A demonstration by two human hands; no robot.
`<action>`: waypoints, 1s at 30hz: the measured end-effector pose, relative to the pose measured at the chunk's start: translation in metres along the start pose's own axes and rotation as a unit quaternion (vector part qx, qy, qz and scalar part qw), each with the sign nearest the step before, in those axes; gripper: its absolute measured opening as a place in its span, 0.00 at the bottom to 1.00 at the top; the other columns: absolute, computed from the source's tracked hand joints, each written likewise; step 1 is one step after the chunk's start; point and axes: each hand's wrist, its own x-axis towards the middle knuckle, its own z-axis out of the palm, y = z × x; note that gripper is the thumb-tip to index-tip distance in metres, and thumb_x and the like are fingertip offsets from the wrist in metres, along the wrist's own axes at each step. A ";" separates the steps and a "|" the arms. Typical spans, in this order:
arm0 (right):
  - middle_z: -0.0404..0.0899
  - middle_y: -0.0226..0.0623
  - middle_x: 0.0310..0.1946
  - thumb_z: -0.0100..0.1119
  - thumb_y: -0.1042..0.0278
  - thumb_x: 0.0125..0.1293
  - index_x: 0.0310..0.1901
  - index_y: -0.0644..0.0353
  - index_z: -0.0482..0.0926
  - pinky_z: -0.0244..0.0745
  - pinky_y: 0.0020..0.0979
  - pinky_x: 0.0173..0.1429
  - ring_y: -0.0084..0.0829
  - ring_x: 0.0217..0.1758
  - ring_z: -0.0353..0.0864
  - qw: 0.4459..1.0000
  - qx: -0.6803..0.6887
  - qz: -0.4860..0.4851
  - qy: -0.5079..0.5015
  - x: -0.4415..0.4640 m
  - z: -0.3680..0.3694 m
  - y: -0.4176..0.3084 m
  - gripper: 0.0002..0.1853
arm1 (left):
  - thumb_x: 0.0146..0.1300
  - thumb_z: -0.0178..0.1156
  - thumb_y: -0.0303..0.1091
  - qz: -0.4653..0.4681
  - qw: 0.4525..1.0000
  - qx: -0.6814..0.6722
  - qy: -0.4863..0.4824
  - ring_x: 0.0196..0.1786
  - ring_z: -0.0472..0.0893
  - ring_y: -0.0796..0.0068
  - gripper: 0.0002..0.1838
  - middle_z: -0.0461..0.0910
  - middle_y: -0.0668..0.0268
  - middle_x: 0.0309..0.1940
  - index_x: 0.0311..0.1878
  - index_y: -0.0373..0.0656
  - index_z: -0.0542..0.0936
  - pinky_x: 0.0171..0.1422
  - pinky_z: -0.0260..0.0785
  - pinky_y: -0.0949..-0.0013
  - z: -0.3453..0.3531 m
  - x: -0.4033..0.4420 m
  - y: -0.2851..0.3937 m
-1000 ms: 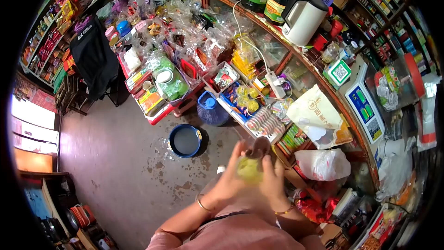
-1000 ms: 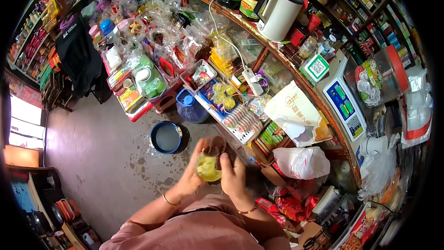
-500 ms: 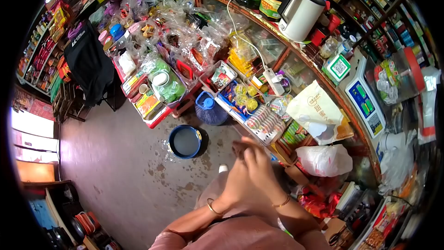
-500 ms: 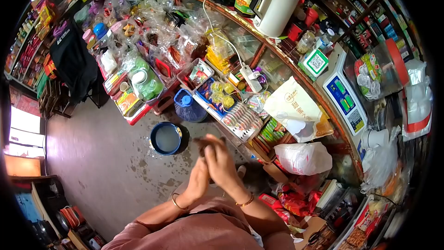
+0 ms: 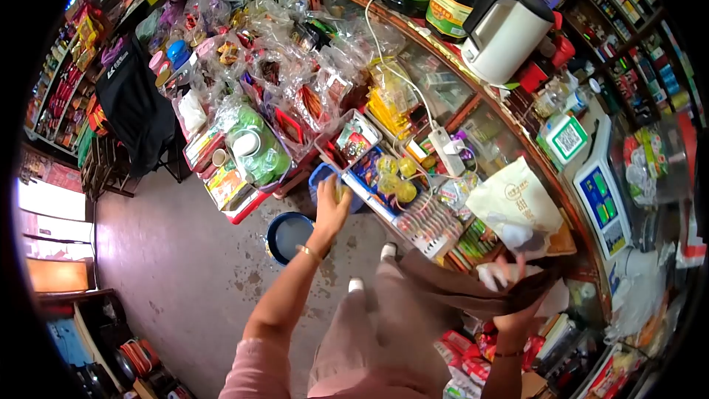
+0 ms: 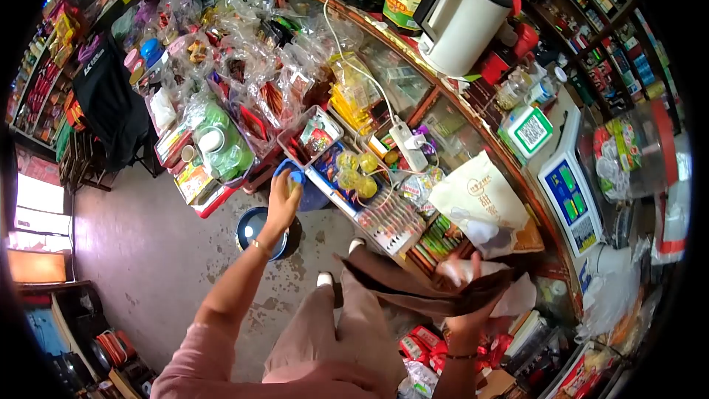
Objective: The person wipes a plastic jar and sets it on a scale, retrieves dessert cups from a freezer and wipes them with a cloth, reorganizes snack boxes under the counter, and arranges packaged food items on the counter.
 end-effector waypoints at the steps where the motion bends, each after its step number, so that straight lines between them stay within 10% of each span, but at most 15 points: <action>1: 0.65 0.49 0.59 0.36 0.30 0.60 0.63 0.58 0.58 0.69 0.44 0.54 0.42 0.57 0.69 0.978 0.189 0.080 -0.023 0.013 -0.034 0.010 0.41 | 0.55 0.57 0.37 0.022 0.999 0.046 0.001 0.51 0.67 0.50 0.27 0.68 0.48 0.46 0.56 0.33 0.66 0.56 0.61 0.58 0.013 0.025 -0.014; 3: 0.69 0.50 0.56 0.39 0.41 0.65 0.59 0.61 0.64 0.68 0.38 0.54 0.40 0.53 0.72 0.977 0.052 0.190 -0.085 0.046 -0.082 0.025 0.32 | 0.49 0.61 0.37 0.068 0.989 0.131 0.015 0.49 0.67 0.48 0.32 0.68 0.48 0.45 0.56 0.32 0.65 0.54 0.61 0.56 0.044 0.071 -0.051; 4: 0.73 0.46 0.53 0.42 0.49 0.67 0.54 0.64 0.69 0.68 0.35 0.53 0.37 0.50 0.75 0.960 -0.195 0.160 0.125 0.048 -0.099 0.034 0.26 | 0.47 0.62 0.38 0.093 0.980 0.173 0.038 0.48 0.68 0.50 0.33 0.69 0.50 0.44 0.56 0.34 0.66 0.52 0.62 0.55 0.057 0.090 -0.066; 5: 0.75 0.42 0.49 0.46 0.51 0.65 0.54 0.67 0.69 0.69 0.33 0.52 0.34 0.48 0.75 0.846 -0.523 0.103 0.016 0.056 -0.113 0.032 0.26 | 0.48 0.63 0.40 0.089 0.973 0.209 0.037 0.47 0.68 0.51 0.33 0.69 0.51 0.43 0.56 0.35 0.66 0.52 0.62 0.56 0.069 0.107 -0.078; 7: 0.77 0.37 0.44 0.51 0.55 0.62 0.52 0.70 0.70 0.70 0.30 0.49 0.28 0.45 0.75 0.708 -0.694 0.105 -0.085 0.068 -0.088 0.014 0.25 | 0.48 0.63 0.43 0.062 0.959 0.275 0.026 0.47 0.69 0.53 0.33 0.70 0.52 0.42 0.56 0.37 0.67 0.50 0.63 0.57 0.090 0.137 -0.102; 12: 0.77 0.36 0.41 0.52 0.61 0.62 0.49 0.70 0.72 0.69 0.25 0.47 0.24 0.41 0.75 0.794 -0.579 0.184 -0.030 0.103 -0.081 -0.006 0.20 | 0.46 0.64 0.46 0.044 0.938 0.343 0.001 0.51 0.68 0.51 0.35 0.70 0.53 0.48 0.56 0.38 0.67 0.56 0.60 0.54 0.121 0.187 -0.162; 13: 0.76 0.44 0.40 0.50 0.69 0.60 0.46 0.69 0.72 0.69 0.29 0.49 0.37 0.44 0.74 0.744 -0.629 0.225 -0.011 0.111 -0.083 -0.011 0.15 | 0.46 0.65 0.47 0.036 0.936 0.349 -0.019 0.54 0.66 0.51 0.36 0.68 0.52 0.53 0.57 0.40 0.66 0.59 0.58 0.52 0.121 0.188 -0.157; 15: 0.74 0.53 0.33 0.46 0.74 0.62 0.37 0.69 0.73 0.69 0.31 0.45 0.42 0.39 0.76 0.922 -0.219 0.268 0.175 0.109 -0.124 -0.002 0.08 | 0.45 0.66 0.43 0.130 0.919 0.371 -0.006 0.55 0.65 0.50 0.37 0.66 0.52 0.56 0.59 0.40 0.65 0.59 0.57 0.52 0.130 0.184 -0.142; 19: 0.74 0.48 0.29 0.42 0.71 0.65 0.35 0.69 0.73 0.69 0.29 0.41 0.31 0.34 0.75 0.731 -0.678 0.048 -0.065 0.129 -0.111 -0.006 0.10 | 0.48 0.63 0.39 0.275 0.924 0.226 -0.137 0.40 0.71 0.54 0.21 0.72 0.55 0.35 0.44 0.38 0.73 0.45 0.63 0.58 0.150 0.132 -0.064; 22: 0.76 0.40 0.33 0.47 0.68 0.64 0.43 0.68 0.73 0.69 0.28 0.42 0.25 0.36 0.74 0.790 -0.583 0.173 0.074 0.145 -0.105 -0.013 0.12 | 0.49 0.63 0.44 0.239 0.903 0.258 -0.246 0.41 0.72 0.63 0.28 0.73 0.60 0.37 0.52 0.38 0.73 0.47 0.64 0.61 0.172 0.078 -0.030; 24: 0.77 0.38 0.35 0.46 0.69 0.65 0.46 0.68 0.73 0.69 0.26 0.41 0.23 0.37 0.74 0.783 -0.621 0.015 -0.017 0.149 -0.113 -0.006 0.13 | 0.49 0.62 0.46 0.209 0.886 0.306 -0.279 0.47 0.69 0.64 0.37 0.71 0.60 0.44 0.58 0.33 0.66 0.52 0.61 0.64 0.190 0.062 -0.036; 26: 0.77 0.36 0.39 0.48 0.72 0.64 0.47 0.69 0.72 0.70 0.26 0.42 0.25 0.39 0.76 0.932 -0.302 0.169 0.112 0.159 -0.079 -0.008 0.12 | 0.48 0.62 0.44 0.189 0.891 0.313 -0.268 0.48 0.68 0.63 0.32 0.70 0.60 0.43 0.55 0.36 0.69 0.52 0.60 0.63 0.206 0.057 -0.039; 30: 0.74 0.41 0.48 0.51 0.77 0.60 0.51 0.70 0.69 0.70 0.30 0.57 0.32 0.49 0.76 0.966 -0.137 0.193 0.107 0.155 -0.073 0.000 0.16 | 0.46 0.63 0.41 0.102 0.877 0.365 -0.296 0.48 0.68 0.62 0.29 0.70 0.58 0.44 0.52 0.38 0.71 0.53 0.60 0.63 0.236 0.058 -0.048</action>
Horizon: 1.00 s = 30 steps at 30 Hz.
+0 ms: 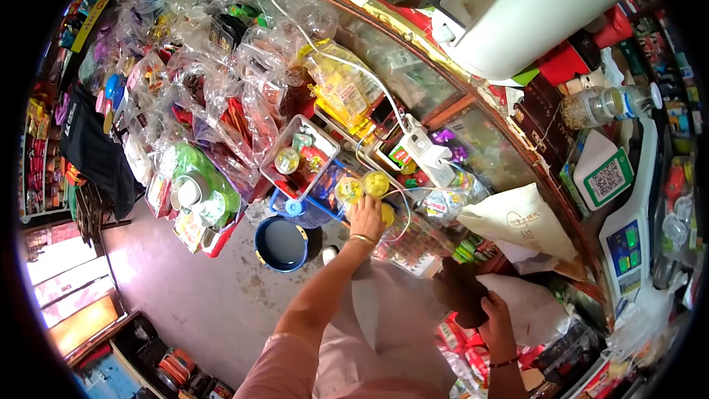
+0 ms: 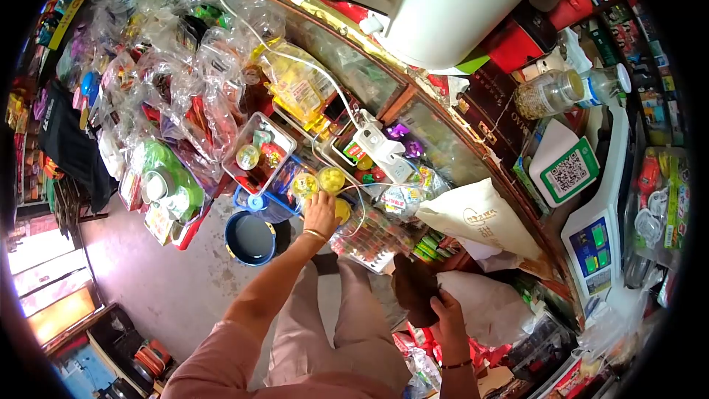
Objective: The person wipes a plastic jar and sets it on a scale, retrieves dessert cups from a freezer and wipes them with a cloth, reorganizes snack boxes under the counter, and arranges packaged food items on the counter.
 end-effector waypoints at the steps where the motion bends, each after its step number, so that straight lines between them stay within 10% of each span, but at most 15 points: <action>1: 0.73 0.41 0.48 0.52 0.77 0.59 0.53 0.69 0.67 0.67 0.34 0.61 0.33 0.53 0.73 0.997 0.062 -0.029 -0.040 -0.004 0.011 -0.002 0.19 | 0.45 0.64 0.42 0.010 1.000 0.011 0.009 0.48 0.68 0.62 0.29 0.69 0.59 0.44 0.51 0.39 0.71 0.53 0.59 0.62 0.012 0.004 -0.003; 4: 0.72 0.42 0.50 0.54 0.79 0.56 0.54 0.69 0.66 0.65 0.35 0.62 0.35 0.54 0.72 0.989 -0.092 -0.107 -0.033 -0.009 0.020 0.007 0.22 | 0.44 0.64 0.42 0.038 0.998 0.042 0.016 0.50 0.67 0.63 0.31 0.69 0.61 0.47 0.53 0.42 0.71 0.54 0.58 0.61 0.014 0.001 -0.009; 5: 0.71 0.42 0.52 0.53 0.82 0.54 0.55 0.68 0.64 0.64 0.34 0.63 0.36 0.55 0.72 0.936 -0.342 -0.082 0.027 -0.013 0.023 0.003 0.24 | 0.46 0.63 0.42 0.051 0.998 0.023 0.015 0.52 0.67 0.63 0.31 0.68 0.61 0.48 0.55 0.42 0.69 0.56 0.58 0.61 0.008 -0.004 -0.008; 9: 0.69 0.41 0.54 0.53 0.85 0.53 0.56 0.67 0.63 0.65 0.36 0.63 0.35 0.56 0.70 0.994 0.054 -0.091 -0.001 -0.022 0.048 0.036 0.26 | 0.57 0.52 0.37 0.128 0.989 0.062 -0.035 0.58 0.66 0.64 0.24 0.67 0.62 0.55 0.59 0.45 0.67 0.60 0.56 0.60 0.004 -0.011 -0.015; 14: 0.70 0.40 0.52 0.52 0.85 0.54 0.54 0.66 0.65 0.66 0.34 0.60 0.34 0.55 0.71 0.991 0.046 -0.123 -0.021 -0.038 0.071 0.052 0.23 | 0.58 0.50 0.38 0.233 0.970 0.050 -0.039 0.60 0.64 0.68 0.21 0.67 0.62 0.57 0.56 0.46 0.69 0.64 0.53 0.60 0.006 0.000 -0.027; 17: 0.71 0.38 0.49 0.55 0.82 0.54 0.51 0.65 0.66 0.68 0.33 0.58 0.32 0.51 0.72 0.986 0.044 -0.161 0.002 -0.048 0.086 0.046 0.21 | 0.48 0.59 0.29 0.188 0.945 -0.264 -0.030 0.57 0.69 0.61 0.27 0.68 0.58 0.54 0.55 0.42 0.67 0.61 0.59 0.59 -0.045 -0.023 -0.024; 19: 0.72 0.37 0.44 0.57 0.76 0.53 0.50 0.65 0.67 0.70 0.32 0.54 0.30 0.46 0.74 0.973 -0.040 -0.220 0.063 -0.056 0.104 0.040 0.21 | 0.46 0.59 0.20 0.100 0.808 -0.575 -0.080 0.52 0.74 0.60 0.31 0.68 0.56 0.53 0.56 0.40 0.63 0.54 0.68 0.60 -0.081 -0.040 -0.022; 20: 0.72 0.37 0.44 0.57 0.76 0.53 0.50 0.65 0.67 0.70 0.32 0.54 0.30 0.46 0.74 0.971 -0.036 -0.227 0.058 -0.066 0.121 0.033 0.21 | 0.51 0.58 0.26 0.103 0.607 -0.782 -0.091 0.51 0.75 0.60 0.32 0.68 0.56 0.53 0.61 0.42 0.60 0.53 0.70 0.63 -0.097 -0.055 -0.018; 22: 0.73 0.35 0.42 0.56 0.73 0.54 0.48 0.64 0.67 0.69 0.30 0.52 0.28 0.44 0.74 0.973 -0.025 -0.227 0.025 -0.092 0.155 0.021 0.19 | 0.59 0.54 0.37 0.050 0.420 -0.886 -0.189 0.47 0.76 0.55 0.30 0.67 0.56 0.54 0.63 0.44 0.57 0.48 0.73 0.61 -0.143 -0.093 -0.017; 26: 0.72 0.37 0.44 0.58 0.70 0.55 0.43 0.64 0.70 0.68 0.33 0.52 0.31 0.45 0.73 0.905 -0.210 -0.366 -0.052 -0.133 0.219 0.037 0.15 | 0.63 0.44 0.55 0.110 0.273 -0.916 -0.274 0.53 0.73 0.57 0.34 0.61 0.56 0.61 0.67 0.45 0.55 0.53 0.71 0.57 -0.192 -0.143 -0.014; 27: 0.71 0.42 0.47 0.56 0.67 0.58 0.44 0.65 0.70 0.66 0.35 0.55 0.37 0.49 0.71 0.783 -0.359 -0.503 -0.067 -0.135 0.240 0.043 0.15 | 0.63 0.44 0.55 0.115 0.275 -0.914 -0.276 0.53 0.73 0.57 0.34 0.61 0.56 0.61 0.67 0.45 0.55 0.53 0.71 0.57 -0.201 -0.159 -0.010; 28: 0.69 0.47 0.50 0.54 0.64 0.60 0.45 0.65 0.71 0.64 0.38 0.58 0.44 0.52 0.70 0.617 -0.488 -0.613 -0.076 -0.135 0.261 0.045 0.15 | 0.66 0.42 0.44 0.160 0.493 -0.849 -0.106 0.61 0.64 0.60 0.28 0.59 0.57 0.63 0.67 0.42 0.54 0.61 0.60 0.59 -0.216 -0.177 -0.002; 30: 0.62 0.53 0.58 0.46 0.61 0.63 0.49 0.68 0.70 0.56 0.43 0.65 0.54 0.61 0.61 0.466 -0.585 -0.658 -0.086 -0.133 0.292 0.048 0.19 | 0.67 0.40 0.34 0.158 0.528 -0.834 0.026 0.66 0.58 0.64 0.24 0.57 0.58 0.64 0.66 0.40 0.55 0.68 0.51 0.63 -0.244 -0.201 0.008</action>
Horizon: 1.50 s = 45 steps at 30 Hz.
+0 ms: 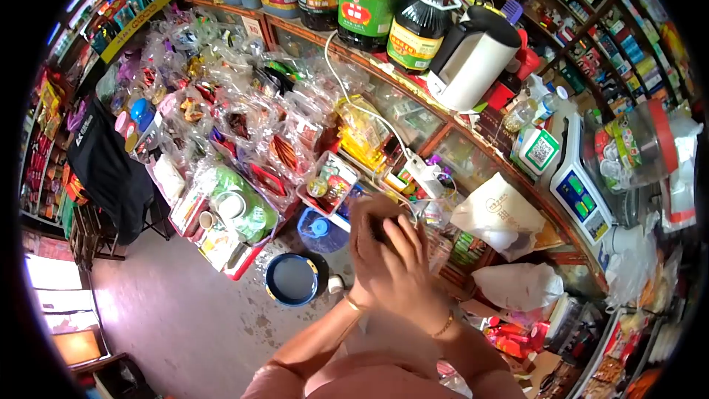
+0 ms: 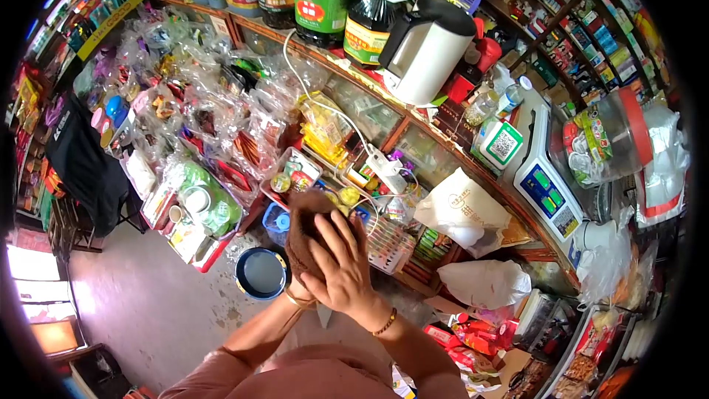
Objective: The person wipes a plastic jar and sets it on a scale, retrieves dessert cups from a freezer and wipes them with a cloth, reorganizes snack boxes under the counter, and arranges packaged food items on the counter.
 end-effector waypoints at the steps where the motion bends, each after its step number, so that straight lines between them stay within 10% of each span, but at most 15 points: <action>1: 0.61 0.53 0.59 0.43 0.59 0.64 0.51 0.70 0.69 0.53 0.43 0.66 0.54 0.63 0.59 0.996 0.087 0.019 0.021 0.003 0.012 -0.001 0.22 | 0.68 0.39 0.29 0.048 0.998 0.034 0.038 0.68 0.55 0.65 0.23 0.56 0.59 0.64 0.66 0.39 0.55 0.71 0.47 0.65 0.013 -0.007 0.013; 6: 0.64 0.55 0.56 0.35 0.64 0.68 0.54 0.75 0.66 0.59 0.38 0.62 0.47 0.59 0.65 0.855 0.402 0.326 0.035 0.015 0.042 -0.015 0.22 | 0.61 0.45 0.31 0.155 0.830 0.534 0.040 0.52 0.72 0.58 0.19 0.72 0.50 0.47 0.54 0.33 0.68 0.57 0.63 0.62 0.020 -0.028 0.080; 7: 0.64 0.55 0.56 0.34 0.65 0.68 0.54 0.75 0.65 0.61 0.36 0.61 0.46 0.58 0.67 0.864 0.359 0.353 0.006 0.012 0.046 -0.018 0.22 | 0.71 0.35 0.40 -0.035 0.924 0.369 0.091 0.60 0.65 0.65 0.22 0.68 0.55 0.56 0.58 0.36 0.66 0.64 0.55 0.63 0.018 -0.045 0.082; 10: 0.62 0.55 0.58 0.35 0.72 0.69 0.60 0.72 0.58 0.58 0.38 0.64 0.48 0.61 0.64 0.978 0.162 0.124 0.046 -0.011 0.044 -0.064 0.21 | 0.69 0.40 0.42 0.033 0.874 0.472 0.109 0.64 0.62 0.64 0.24 0.65 0.56 0.60 0.62 0.36 0.62 0.67 0.53 0.64 0.007 -0.065 0.075; 15: 0.74 0.56 0.31 0.37 0.67 0.71 0.47 0.71 0.68 0.68 0.37 0.39 0.45 0.34 0.75 0.941 0.190 0.278 0.026 -0.015 0.062 -0.035 0.15 | 0.57 0.51 0.24 0.038 0.917 0.363 0.162 0.45 0.76 0.63 0.11 0.75 0.57 0.44 0.45 0.35 0.72 0.52 0.66 0.66 -0.023 -0.084 0.034; 20: 0.74 0.39 0.23 0.49 0.63 0.67 0.40 0.69 0.71 0.67 0.29 0.31 0.25 0.25 0.70 0.923 0.232 0.288 0.103 -0.011 0.039 0.013 0.14 | 0.66 0.37 0.61 -0.171 0.936 -0.308 0.022 0.47 0.75 0.67 0.30 0.75 0.63 0.46 0.51 0.44 0.72 0.52 0.67 0.65 -0.016 -0.093 0.087; 21: 0.74 0.32 0.26 0.50 0.65 0.66 0.41 0.69 0.71 0.69 0.27 0.35 0.21 0.30 0.70 0.863 0.352 0.317 0.175 -0.007 0.036 0.003 0.13 | 0.63 0.30 0.67 -0.228 0.935 -0.197 0.185 0.47 0.75 0.67 0.36 0.74 0.64 0.49 0.53 0.47 0.72 0.49 0.67 0.63 -0.008 -0.088 0.099; 22: 0.76 0.33 0.32 0.52 0.65 0.65 0.41 0.69 0.72 0.70 0.25 0.39 0.20 0.34 0.71 0.811 0.441 0.332 0.195 -0.002 0.024 -0.014 0.13 | 0.63 0.32 0.67 -0.193 0.934 -0.295 0.063 0.45 0.75 0.68 0.35 0.74 0.65 0.49 0.54 0.49 0.71 0.46 0.66 0.66 -0.028 -0.086 0.096; 25: 0.75 0.39 0.36 0.56 0.63 0.61 0.42 0.66 0.74 0.69 0.28 0.42 0.30 0.38 0.73 0.927 0.300 0.202 0.097 -0.003 0.005 -0.055 0.14 | 0.62 0.32 0.68 -0.223 0.939 -0.236 0.109 0.47 0.74 0.71 0.36 0.75 0.65 0.48 0.57 0.49 0.69 0.44 0.65 0.71 -0.028 -0.078 0.098; 28: 0.73 0.42 0.44 0.59 0.61 0.55 0.40 0.64 0.74 0.65 0.35 0.51 0.40 0.49 0.71 0.994 -0.003 -0.101 -0.044 0.020 -0.001 -0.103 0.15 | 0.65 0.45 0.46 -0.040 0.987 0.128 0.091 0.50 0.71 0.69 0.24 0.69 0.60 0.50 0.59 0.41 0.64 0.48 0.64 0.72 -0.019 -0.079 0.088; 30: 0.70 0.41 0.49 0.59 0.61 0.54 0.38 0.64 0.74 0.62 0.37 0.55 0.38 0.55 0.67 0.992 0.001 -0.110 -0.069 0.012 0.018 -0.099 0.15 | 0.62 0.49 0.30 0.173 0.831 0.522 0.081 0.48 0.70 0.65 0.20 0.65 0.56 0.52 0.56 0.35 0.63 0.49 0.65 0.69 -0.018 -0.088 0.080; 32: 0.70 0.48 0.40 0.57 0.64 0.58 0.38 0.70 0.71 0.67 0.38 0.48 0.44 0.44 0.70 0.994 0.102 -0.044 -0.004 0.015 0.025 -0.088 0.15 | 0.66 0.45 0.35 0.057 0.725 0.686 0.031 0.50 0.72 0.69 0.14 0.72 0.58 0.44 0.47 0.35 0.70 0.52 0.65 0.72 -0.035 -0.079 0.067; 33: 0.69 0.49 0.38 0.56 0.64 0.58 0.39 0.71 0.71 0.67 0.39 0.45 0.46 0.41 0.70 0.994 0.105 -0.019 -0.002 0.011 0.025 -0.080 0.16 | 0.68 0.42 0.39 -0.041 0.935 0.336 0.104 0.49 0.72 0.71 0.17 0.73 0.59 0.44 0.47 0.35 0.71 0.53 0.65 0.72 -0.017 -0.082 0.092; 34: 0.68 0.51 0.36 0.56 0.64 0.59 0.39 0.72 0.70 0.68 0.39 0.43 0.48 0.38 0.70 0.994 0.107 0.003 0.000 0.010 0.023 -0.074 0.16 | 0.70 0.38 0.44 -0.129 0.976 -0.076 0.158 0.48 0.73 0.73 0.21 0.74 0.61 0.43 0.48 0.35 0.72 0.53 0.65 0.72 0.001 -0.084 0.117; 45: 0.74 0.46 0.42 0.42 0.66 0.69 0.47 0.69 0.69 0.67 0.34 0.51 0.36 0.45 0.73 0.854 0.376 0.321 0.162 -0.022 0.081 -0.091 0.14 | 0.65 0.40 0.40 0.148 0.900 0.373 0.169 0.50 0.73 0.63 0.20 0.71 0.54 0.45 0.52 0.33 0.66 0.56 0.63 0.67 0.007 -0.087 0.110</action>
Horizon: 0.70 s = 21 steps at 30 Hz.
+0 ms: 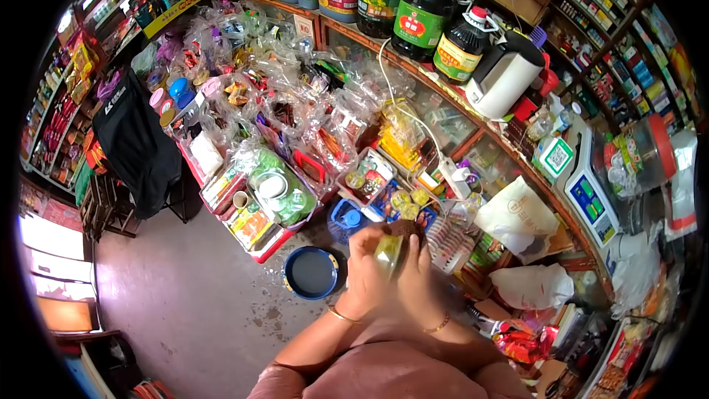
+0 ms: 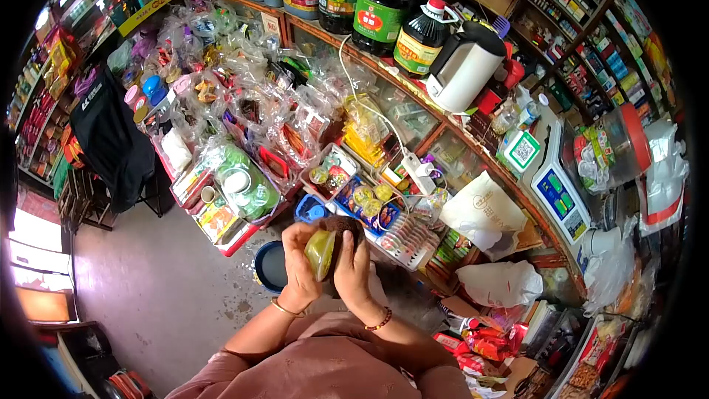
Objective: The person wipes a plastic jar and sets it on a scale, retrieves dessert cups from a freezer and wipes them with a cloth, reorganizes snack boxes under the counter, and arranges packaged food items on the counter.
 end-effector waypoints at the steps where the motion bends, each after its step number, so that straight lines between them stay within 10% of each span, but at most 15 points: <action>1: 0.74 0.46 0.42 0.41 0.66 0.70 0.48 0.69 0.68 0.67 0.34 0.52 0.36 0.46 0.73 1.000 -0.015 0.024 0.013 -0.001 0.002 0.000 0.14 | 0.70 0.29 0.50 0.045 0.998 0.044 -0.016 0.52 0.71 0.66 0.27 0.70 0.54 0.47 0.55 0.34 0.63 0.58 0.61 0.68 -0.001 0.004 0.005; 5: 0.74 0.50 0.39 0.50 0.64 0.66 0.46 0.70 0.69 0.71 0.37 0.43 0.46 0.39 0.76 0.979 -0.132 -0.135 -0.074 0.033 -0.028 -0.024 0.16 | 0.68 0.34 0.43 0.057 0.957 0.197 -0.204 0.43 0.77 0.63 0.23 0.74 0.54 0.47 0.54 0.34 0.67 0.48 0.69 0.67 -0.022 0.020 0.013; 6: 0.74 0.51 0.39 0.51 0.64 0.65 0.46 0.70 0.69 0.71 0.38 0.43 0.47 0.39 0.76 0.945 -0.218 -0.238 -0.049 0.033 -0.027 -0.026 0.16 | 0.68 0.35 0.48 -0.284 0.915 0.022 -0.284 0.38 0.78 0.70 0.25 0.77 0.59 0.42 0.53 0.35 0.70 0.40 0.71 0.70 -0.035 0.026 0.017; 7: 0.74 0.51 0.38 0.51 0.64 0.65 0.45 0.70 0.69 0.70 0.38 0.42 0.48 0.40 0.75 0.892 -0.300 -0.337 -0.026 0.031 -0.026 -0.027 0.16 | 0.67 0.40 0.40 -0.384 0.894 -0.157 -0.171 0.35 0.77 0.65 0.18 0.76 0.54 0.32 0.44 0.35 0.73 0.42 0.69 0.63 -0.029 0.023 0.002; 9: 0.74 0.51 0.39 0.49 0.64 0.66 0.45 0.70 0.68 0.70 0.37 0.44 0.46 0.41 0.75 0.898 -0.288 -0.330 -0.041 0.027 -0.017 -0.025 0.15 | 0.68 0.37 0.40 -0.353 0.902 -0.237 -0.072 0.35 0.77 0.62 0.20 0.75 0.52 0.32 0.43 0.35 0.73 0.41 0.69 0.64 -0.016 0.020 0.007; 12: 0.74 0.48 0.38 0.43 0.66 0.68 0.45 0.70 0.68 0.69 0.35 0.47 0.41 0.40 0.74 0.997 -0.027 -0.070 -0.010 0.020 -0.002 -0.007 0.14 | 0.66 0.39 0.44 -0.024 0.995 0.053 -0.078 0.39 0.75 0.48 0.23 0.73 0.46 0.37 0.49 0.30 0.68 0.46 0.68 0.60 -0.012 0.012 -0.006; 17: 0.74 0.50 0.38 0.48 0.66 0.66 0.46 0.70 0.68 0.69 0.36 0.47 0.44 0.42 0.74 0.989 -0.088 -0.094 -0.072 0.034 -0.015 -0.018 0.15 | 0.69 0.28 0.50 0.108 0.979 0.136 -0.109 0.47 0.75 0.63 0.30 0.73 0.54 0.46 0.54 0.31 0.67 0.50 0.66 0.70 -0.014 0.017 -0.008; 18: 0.74 0.51 0.38 0.49 0.65 0.66 0.46 0.70 0.68 0.69 0.37 0.47 0.45 0.42 0.74 0.970 -0.160 -0.177 -0.052 0.033 -0.016 -0.014 0.15 | 0.69 0.26 0.52 -0.159 0.975 -0.096 -0.118 0.47 0.74 0.64 0.31 0.73 0.54 0.46 0.53 0.32 0.67 0.50 0.66 0.70 -0.018 0.021 0.000; 19: 0.75 0.52 0.37 0.51 0.64 0.65 0.46 0.71 0.69 0.69 0.37 0.46 0.46 0.42 0.74 0.938 -0.228 -0.260 -0.031 0.033 -0.014 -0.013 0.16 | 0.69 0.25 0.53 -0.404 0.851 -0.316 -0.112 0.48 0.74 0.65 0.32 0.72 0.55 0.47 0.52 0.32 0.67 0.51 0.65 0.70 -0.021 0.025 0.004; 21: 0.74 0.54 0.41 0.49 0.64 0.66 0.48 0.72 0.68 0.69 0.37 0.48 0.44 0.44 0.74 0.936 -0.209 -0.282 -0.030 0.026 -0.007 -0.011 0.18 | 0.69 0.22 0.55 -0.347 0.901 -0.241 -0.103 0.44 0.75 0.65 0.33 0.74 0.58 0.44 0.50 0.34 0.69 0.49 0.65 0.70 -0.023 0.026 0.000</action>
